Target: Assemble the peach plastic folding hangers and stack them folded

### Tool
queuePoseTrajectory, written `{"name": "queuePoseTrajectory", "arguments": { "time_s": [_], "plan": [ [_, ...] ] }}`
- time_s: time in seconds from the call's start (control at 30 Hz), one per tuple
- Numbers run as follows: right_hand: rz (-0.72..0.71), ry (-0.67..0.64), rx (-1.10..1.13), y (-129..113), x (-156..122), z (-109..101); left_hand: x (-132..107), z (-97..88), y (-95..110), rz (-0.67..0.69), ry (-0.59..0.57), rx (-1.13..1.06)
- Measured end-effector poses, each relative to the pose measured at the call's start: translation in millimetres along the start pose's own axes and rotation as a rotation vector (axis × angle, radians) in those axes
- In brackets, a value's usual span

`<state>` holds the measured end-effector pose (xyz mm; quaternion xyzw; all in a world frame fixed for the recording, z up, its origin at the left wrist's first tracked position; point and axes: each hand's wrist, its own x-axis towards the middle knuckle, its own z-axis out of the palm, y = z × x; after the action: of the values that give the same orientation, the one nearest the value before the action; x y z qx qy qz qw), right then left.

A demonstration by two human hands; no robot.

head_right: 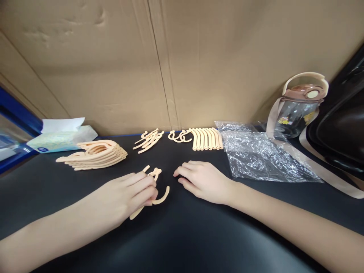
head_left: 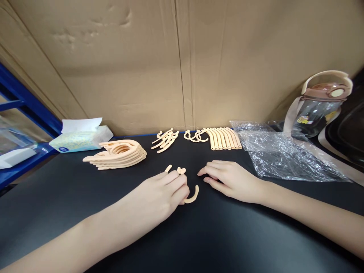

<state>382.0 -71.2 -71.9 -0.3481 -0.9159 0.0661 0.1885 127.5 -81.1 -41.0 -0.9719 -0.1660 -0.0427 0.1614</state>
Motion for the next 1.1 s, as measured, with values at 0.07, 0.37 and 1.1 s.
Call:
{"name": "queuePoseTrajectory", "arguments": {
  "time_s": [0.07,0.37,1.1],
  "plan": [
    [-0.001,-0.003,-0.002,0,0,0,2,4.5,0,0.003,-0.029,-0.005],
    [-0.008,-0.023,-0.027,1,0,-1,44,-13.0,-25,-0.092,-0.083,-0.276],
    [0.016,0.137,-0.091,0,0,-5,88,39.1,-78,-0.359,0.013,-0.032]
  ]
}}
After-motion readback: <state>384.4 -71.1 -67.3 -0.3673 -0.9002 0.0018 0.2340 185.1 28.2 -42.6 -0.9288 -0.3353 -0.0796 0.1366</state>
